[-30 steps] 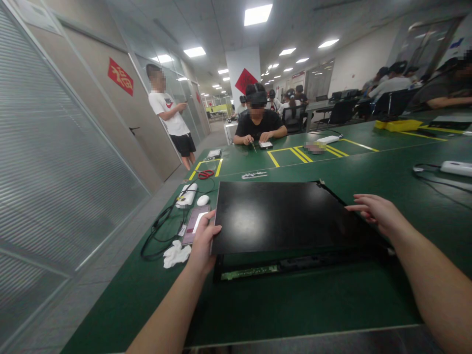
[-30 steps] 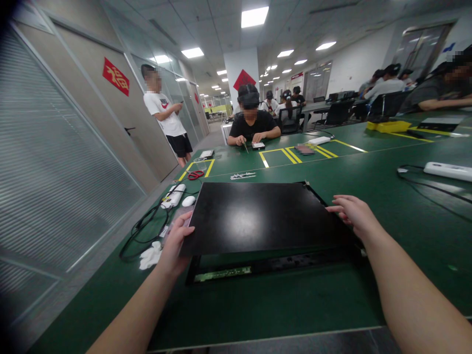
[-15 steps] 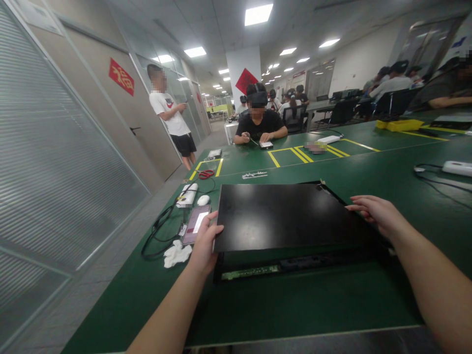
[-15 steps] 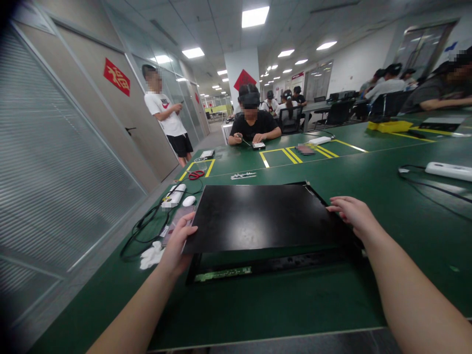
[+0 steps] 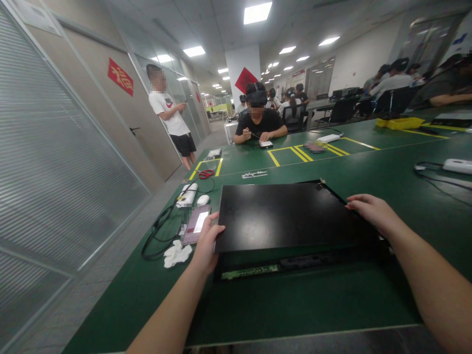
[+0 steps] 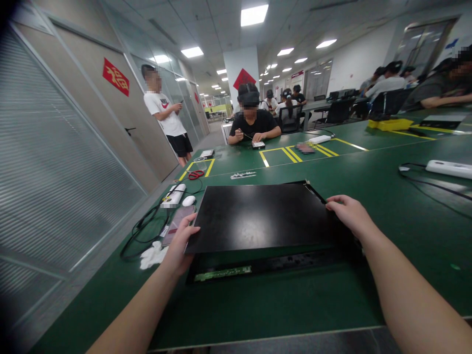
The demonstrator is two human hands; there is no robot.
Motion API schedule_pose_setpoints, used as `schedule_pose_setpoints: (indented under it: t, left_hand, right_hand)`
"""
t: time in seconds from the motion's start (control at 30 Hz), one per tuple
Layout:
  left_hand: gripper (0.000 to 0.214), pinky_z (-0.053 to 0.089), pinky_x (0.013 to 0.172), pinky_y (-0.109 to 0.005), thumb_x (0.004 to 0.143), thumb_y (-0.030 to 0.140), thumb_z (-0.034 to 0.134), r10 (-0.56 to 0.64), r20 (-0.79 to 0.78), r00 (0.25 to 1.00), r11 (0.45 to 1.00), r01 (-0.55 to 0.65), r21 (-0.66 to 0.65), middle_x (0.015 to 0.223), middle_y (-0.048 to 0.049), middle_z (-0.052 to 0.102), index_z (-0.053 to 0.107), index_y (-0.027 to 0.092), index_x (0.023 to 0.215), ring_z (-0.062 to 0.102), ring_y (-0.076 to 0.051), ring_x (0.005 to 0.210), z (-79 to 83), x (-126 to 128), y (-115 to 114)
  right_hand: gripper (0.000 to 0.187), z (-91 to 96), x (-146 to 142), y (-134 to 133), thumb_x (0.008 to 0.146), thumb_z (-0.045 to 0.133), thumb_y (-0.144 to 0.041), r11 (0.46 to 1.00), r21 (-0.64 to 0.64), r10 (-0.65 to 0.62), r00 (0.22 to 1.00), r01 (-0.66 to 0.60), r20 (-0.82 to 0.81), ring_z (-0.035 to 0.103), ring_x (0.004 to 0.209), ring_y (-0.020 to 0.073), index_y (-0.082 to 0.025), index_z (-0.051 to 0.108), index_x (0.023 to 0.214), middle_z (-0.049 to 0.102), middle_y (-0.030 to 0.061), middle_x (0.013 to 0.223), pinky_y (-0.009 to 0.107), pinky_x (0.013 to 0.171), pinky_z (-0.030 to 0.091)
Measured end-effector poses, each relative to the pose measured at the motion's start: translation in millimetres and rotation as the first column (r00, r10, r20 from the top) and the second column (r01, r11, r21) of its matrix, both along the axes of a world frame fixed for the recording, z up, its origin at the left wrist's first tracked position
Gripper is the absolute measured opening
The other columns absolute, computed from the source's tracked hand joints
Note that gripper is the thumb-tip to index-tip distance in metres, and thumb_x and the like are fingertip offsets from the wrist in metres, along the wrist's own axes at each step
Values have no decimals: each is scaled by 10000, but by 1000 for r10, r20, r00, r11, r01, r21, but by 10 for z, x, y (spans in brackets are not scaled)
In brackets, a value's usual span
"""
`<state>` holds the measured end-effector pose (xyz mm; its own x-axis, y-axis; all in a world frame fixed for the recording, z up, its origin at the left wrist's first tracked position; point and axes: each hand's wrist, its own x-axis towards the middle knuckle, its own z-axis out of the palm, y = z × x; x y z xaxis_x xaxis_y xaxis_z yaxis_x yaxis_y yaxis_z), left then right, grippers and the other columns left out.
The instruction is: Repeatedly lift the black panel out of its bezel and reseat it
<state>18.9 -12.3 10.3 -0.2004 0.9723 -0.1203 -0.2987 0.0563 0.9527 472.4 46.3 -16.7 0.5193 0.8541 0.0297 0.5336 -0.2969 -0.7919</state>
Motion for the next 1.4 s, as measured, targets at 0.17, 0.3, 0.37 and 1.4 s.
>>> schedule_pose_setpoints:
  t: [0.17, 0.3, 0.37, 1.4]
  left_hand:
    - [612, 525, 634, -295, 651, 256, 774, -41, -45, 998, 998, 38, -59, 835, 2, 740, 606, 230, 1239, 739, -250, 763, -14, 6, 7]
    - [609, 514, 589, -286, 637, 253, 791, -58, -53, 997, 994, 53, -94, 812, 15, 735, 583, 239, 1209, 696, -210, 648, -20, 3, 11]
    - [601, 513, 583, -286, 637, 249, 790, -68, -55, 996, 994, 63, -90, 805, 19, 732, 583, 240, 1202, 679, -197, 615, -32, -6, 17]
    - [701, 665, 794, -444, 712, 213, 877, -129, 73, 989, 983, 138, -125, 1087, -109, 830, 706, 258, 1391, 786, -368, 1056, -76, -14, 83]
  right_hand:
    - [208, 102, -88, -28, 771, 677, -351, 995, -99, -10, 988, 25, 152, 686, 831, 252, -232, 763, 918, 764, 77, 867, 337, 717, 474]
    - [206, 140, -130, -48, 796, 664, -345, 990, -140, 29, 981, -2, 190, 687, 831, 251, -237, 758, 944, 758, 63, 847, 338, 735, 476]
    - [205, 144, -129, -51, 804, 655, -340, 989, -147, 36, 975, -3, 219, 691, 836, 254, -242, 760, 950, 765, 63, 860, 339, 736, 478]
    - [170, 58, -1, -6, 833, 633, -360, 979, -199, 124, 921, -52, 370, 692, 858, 269, -262, 772, 839, 782, 70, 907, 343, 711, 480]
